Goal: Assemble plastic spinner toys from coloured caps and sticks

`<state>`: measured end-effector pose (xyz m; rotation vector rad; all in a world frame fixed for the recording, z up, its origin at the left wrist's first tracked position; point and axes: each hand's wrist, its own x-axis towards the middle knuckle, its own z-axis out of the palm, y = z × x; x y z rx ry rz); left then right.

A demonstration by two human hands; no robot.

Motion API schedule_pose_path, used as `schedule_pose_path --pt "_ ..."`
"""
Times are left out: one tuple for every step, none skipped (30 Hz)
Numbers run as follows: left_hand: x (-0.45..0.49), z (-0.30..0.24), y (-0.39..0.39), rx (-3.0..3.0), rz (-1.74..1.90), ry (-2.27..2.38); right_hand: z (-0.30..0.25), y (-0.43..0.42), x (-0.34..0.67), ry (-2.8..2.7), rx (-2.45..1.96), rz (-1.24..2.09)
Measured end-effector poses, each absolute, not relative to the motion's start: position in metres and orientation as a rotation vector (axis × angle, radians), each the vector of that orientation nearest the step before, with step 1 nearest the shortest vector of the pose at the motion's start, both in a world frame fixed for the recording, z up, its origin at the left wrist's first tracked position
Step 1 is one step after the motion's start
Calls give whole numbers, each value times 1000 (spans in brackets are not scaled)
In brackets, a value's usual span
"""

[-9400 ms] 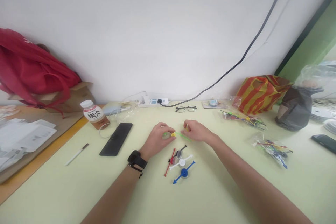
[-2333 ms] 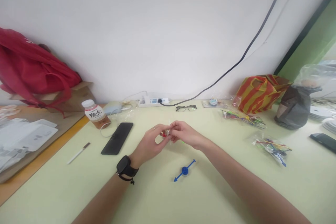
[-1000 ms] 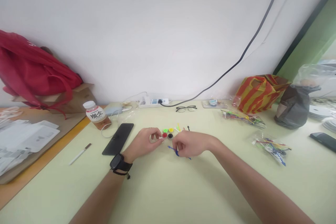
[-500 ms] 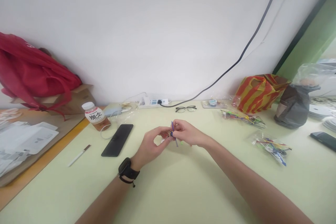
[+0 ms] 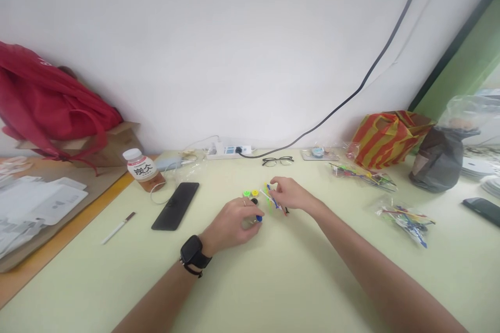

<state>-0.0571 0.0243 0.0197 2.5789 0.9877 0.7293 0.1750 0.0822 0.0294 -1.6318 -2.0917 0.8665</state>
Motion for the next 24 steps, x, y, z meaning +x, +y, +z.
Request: schedule_pose_path --pt "-57 19 26 2594 732 977 28 83 177 -2091 -1660 820" --pt "-58 18 27 2607 734 971 27 84 179 -2088 -1690 773" --pt "-59 17 29 2619 737 972 26 85 181 -2086 -1719 733" --pt "-60 17 30 2631 741 979 24 87 183 -2087 -1742 707" --pt "-62 18 31 2642 745 994 22 87 184 -2094 -1754 696" --pt "-63 19 32 2652 749 1016 21 88 185 -2107 -1754 698" --pt "-64 20 32 2655 753 1043 19 88 185 -2122 -1742 713" --pt "-66 22 32 2653 756 1068 17 88 184 -2137 -1721 734" --pt "-67 23 32 2648 758 1087 15 87 182 -2148 -1693 759" --pt "-68 24 32 2642 757 1103 14 86 180 -2156 -1664 783" --pt "-68 23 32 2636 747 1117 12 85 178 -2159 -1634 805" --pt "-69 22 33 2630 724 1131 11 84 175 -2161 -1604 822" --pt "-70 19 34 2624 688 1146 10 83 172 -2164 -1572 832" --pt "-71 15 35 2617 647 1165 9 83 170 -2165 -1540 837" --pt "-72 10 37 2605 600 1185 8 82 167 -2167 -1508 841" --pt "-73 4 39 2586 558 1213 7 82 165 -2169 -1479 845" --pt "-74 -1 41 2568 542 1245 5 81 163 -2170 -1452 851" --pt "-74 -5 43 2554 518 1267 4 81 161 -2170 -1428 859" --pt "-74 -9 44 2539 499 1288 2 81 160 -2171 -1406 868" --pt "-74 -11 45 2526 484 1307 1 81 158 -2171 -1385 880" --pt "-74 -11 45 2515 474 1323 -1 81 156 -2172 -1365 894" --pt "-73 -11 45 2504 472 1335 -3 82 155 -2168 -1350 895" --pt "-73 -9 44 2494 474 1343 -4 82 155 -2156 -1343 878" --pt "-72 -7 43 2486 482 1347 -6 84 155 -2135 -1346 846"
